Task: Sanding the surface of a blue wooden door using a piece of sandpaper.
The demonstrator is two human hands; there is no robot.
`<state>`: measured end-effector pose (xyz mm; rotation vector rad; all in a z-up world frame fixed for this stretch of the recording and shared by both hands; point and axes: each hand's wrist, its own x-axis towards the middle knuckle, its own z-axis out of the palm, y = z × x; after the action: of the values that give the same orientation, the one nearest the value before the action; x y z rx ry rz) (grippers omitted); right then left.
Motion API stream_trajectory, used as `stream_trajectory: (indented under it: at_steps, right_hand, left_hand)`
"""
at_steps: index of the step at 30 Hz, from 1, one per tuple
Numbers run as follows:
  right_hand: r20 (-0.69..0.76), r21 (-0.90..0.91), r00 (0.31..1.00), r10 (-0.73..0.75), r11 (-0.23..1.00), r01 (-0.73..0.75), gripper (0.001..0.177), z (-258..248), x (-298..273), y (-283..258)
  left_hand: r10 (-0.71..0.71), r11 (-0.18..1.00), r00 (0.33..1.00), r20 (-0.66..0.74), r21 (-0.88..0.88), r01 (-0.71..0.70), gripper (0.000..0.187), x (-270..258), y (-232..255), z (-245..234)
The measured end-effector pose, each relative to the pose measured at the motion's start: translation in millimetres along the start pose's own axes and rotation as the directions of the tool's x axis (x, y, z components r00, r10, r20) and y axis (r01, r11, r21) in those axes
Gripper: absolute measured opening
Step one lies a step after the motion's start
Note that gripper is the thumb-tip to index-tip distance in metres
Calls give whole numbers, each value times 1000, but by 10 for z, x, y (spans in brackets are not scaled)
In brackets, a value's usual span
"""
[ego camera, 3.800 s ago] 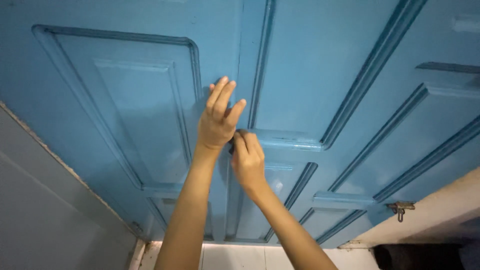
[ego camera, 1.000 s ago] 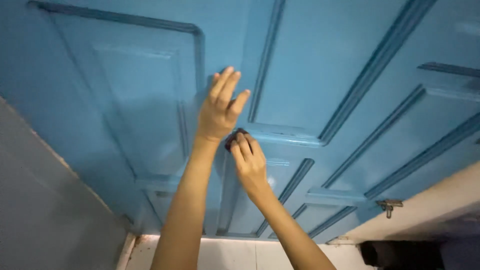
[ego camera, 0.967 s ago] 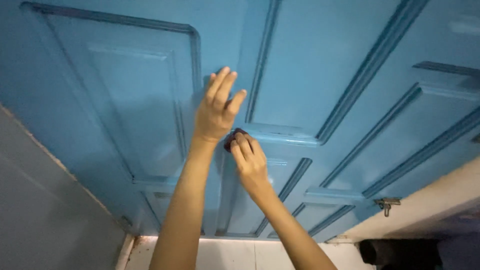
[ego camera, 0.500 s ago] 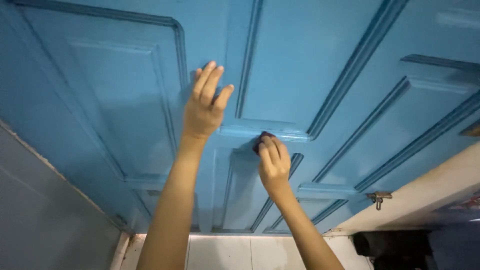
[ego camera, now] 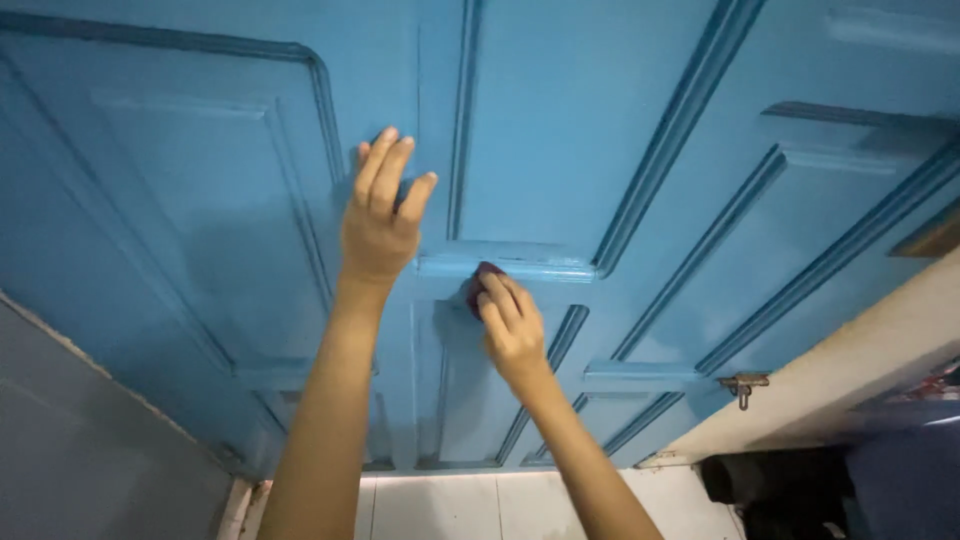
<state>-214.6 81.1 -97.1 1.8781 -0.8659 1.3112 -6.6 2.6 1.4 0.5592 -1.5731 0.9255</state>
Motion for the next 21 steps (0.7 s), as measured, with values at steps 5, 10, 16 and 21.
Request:
stream_trajectory:
  at_steps: [5, 10, 16, 21]
  right_hand:
    - [164, -9, 979, 119, 993, -120, 20, -342, -231, 691]
    - [-170, -186, 981, 96, 974, -127, 22, -361, -37, 354]
    - [166, -184, 984, 71, 982, -40, 25, -403, -154, 725]
    - [-123, -108, 983, 137, 983, -150, 26, -242, -36, 241]
  left_hand:
    - [-3, 999, 1000, -11, 46, 4, 36, 2, -21, -5]
    - [-8, 998, 1000, 1, 64, 8, 36, -165, -72, 149]
    - [4, 1000, 1000, -18, 6, -3, 37, -18, -26, 31]
    - [-19, 1000, 1000, -12, 11, 19, 37, -8, -3, -1]
